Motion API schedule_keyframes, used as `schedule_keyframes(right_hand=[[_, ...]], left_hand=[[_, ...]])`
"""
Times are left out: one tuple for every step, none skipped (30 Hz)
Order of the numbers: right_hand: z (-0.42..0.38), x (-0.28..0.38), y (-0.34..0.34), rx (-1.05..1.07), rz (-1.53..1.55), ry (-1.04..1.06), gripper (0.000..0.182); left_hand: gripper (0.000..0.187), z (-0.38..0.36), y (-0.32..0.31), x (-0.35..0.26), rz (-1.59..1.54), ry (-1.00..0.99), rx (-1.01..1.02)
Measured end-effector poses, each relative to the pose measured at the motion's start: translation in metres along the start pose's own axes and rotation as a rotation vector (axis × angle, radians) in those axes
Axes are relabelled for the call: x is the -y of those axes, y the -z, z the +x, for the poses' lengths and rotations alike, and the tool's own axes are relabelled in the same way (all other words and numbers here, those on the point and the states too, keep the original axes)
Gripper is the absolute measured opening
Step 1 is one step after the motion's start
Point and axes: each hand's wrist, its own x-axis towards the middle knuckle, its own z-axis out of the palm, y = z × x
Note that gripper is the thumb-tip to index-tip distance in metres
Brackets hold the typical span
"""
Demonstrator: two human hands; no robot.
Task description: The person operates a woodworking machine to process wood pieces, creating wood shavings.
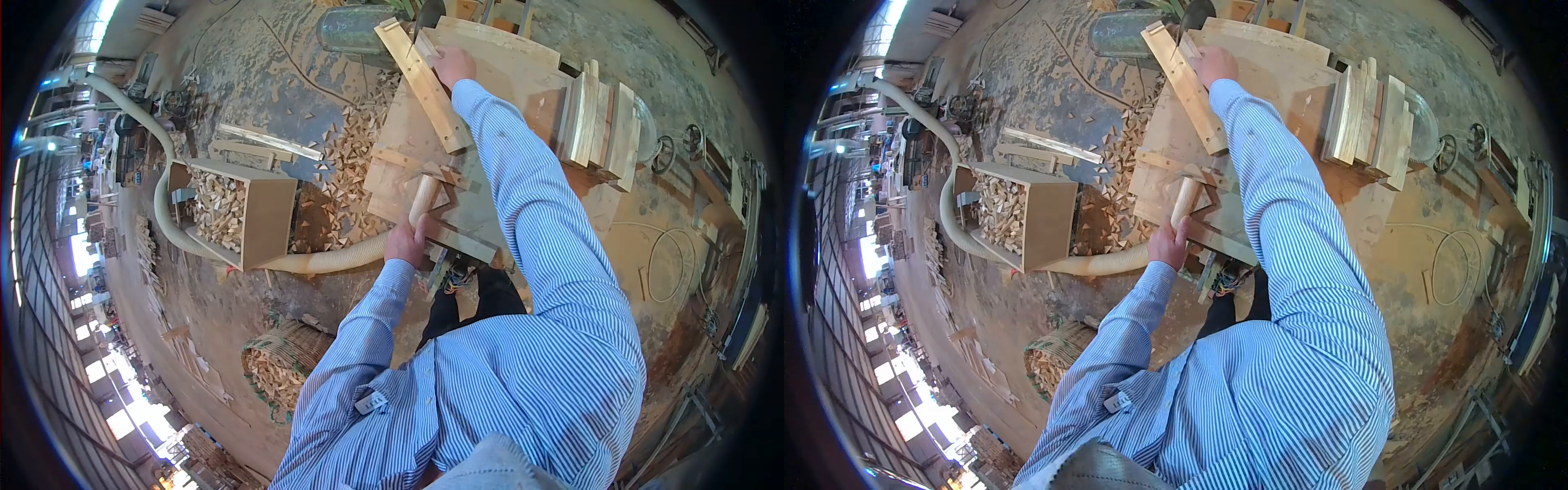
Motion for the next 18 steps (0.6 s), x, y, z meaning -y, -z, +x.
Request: schedule_keyframes(right_hand=[[-0.007, 0.002, 0.007, 0.003, -0.003, 0.001, 0.027], [-0.01, 0.003, 0.014, -0.02, -0.026, -0.024, 0.028], [-0.011, 0.001, 0.018, -0.045, -0.047, -0.046, 0.028], [-0.01, 0.0, 0.021, -0.042, -0.048, -0.043, 0.028], [-0.014, -0.002, 0.025, -0.052, -0.132, 0.036, 0.029], [-0.019, -0.001, 0.029, -0.064, -0.216, 0.114, 0.03], [-0.027, 0.002, 0.031, -0.067, -0.22, 0.112, 0.03], [-0.037, 0.004, 0.033, -0.014, -0.176, 0.159, 0.032], [-0.046, 0.005, 0.033, 0.04, -0.132, 0.205, 0.034], [-0.053, 0.005, 0.033, 0.04, -0.136, 0.206, 0.034], [-0.059, 0.006, 0.031, -0.03, -0.101, 0.16, 0.032], [-0.067, 0.004, 0.027, -0.098, -0.066, 0.111, 0.031], [-0.073, 0.003, 0.025, -0.093, -0.07, 0.111, 0.031], [-0.076, 0.001, 0.023, 0.013, -0.074, 0.005, 0.028], [-0.076, -0.002, 0.019, 0.118, -0.077, -0.103, 0.025], [-0.077, -0.003, 0.012, 0.118, -0.079, -0.102, 0.025], [-0.076, -0.002, 0.003, 0.125, -0.045, -0.117, 0.023], [-0.074, 0.001, -0.002, 0.133, -0.011, -0.132, 0.022]], left_hand=[[0.061, -0.005, 0.0, 0.003, -0.004, 0.002, 0.002], [0.06, -0.007, -0.001, 0.006, 0.002, -0.005, -0.009], [0.06, -0.008, -0.001, 0.007, 0.009, -0.012, -0.023], [0.06, -0.008, 0.001, 0.007, 0.005, -0.009, -0.024], [0.06, -0.012, 0.002, 0.01, 0.011, -0.004, -0.003], [0.06, -0.015, 0.003, 0.013, 0.017, -0.001, 0.019], [0.06, -0.019, 0.004, 0.016, 0.016, -0.005, 0.021], [0.06, -0.023, 0.005, 0.018, 0.011, -0.009, 0.027], [0.059, -0.027, 0.007, 0.021, 0.006, -0.011, 0.034], [0.059, -0.031, 0.007, 0.023, 0.001, -0.012, 0.035], [0.058, -0.034, 0.008, 0.024, -0.004, -0.008, 0.021], [0.056, -0.04, 0.007, 0.028, -0.01, -0.004, 0.008], [0.056, -0.045, 0.007, 0.033, -0.013, 0.0, 0.012], [0.056, -0.049, 0.007, 0.037, -0.02, -0.006, 0.014], [0.057, -0.051, 0.008, 0.039, -0.025, -0.013, 0.016], [0.057, -0.054, 0.008, 0.043, -0.026, -0.014, 0.016], [0.056, -0.058, 0.008, 0.046, -0.028, -0.006, 0.028], [0.055, -0.062, 0.011, 0.046, -0.03, 0.004, 0.041]])
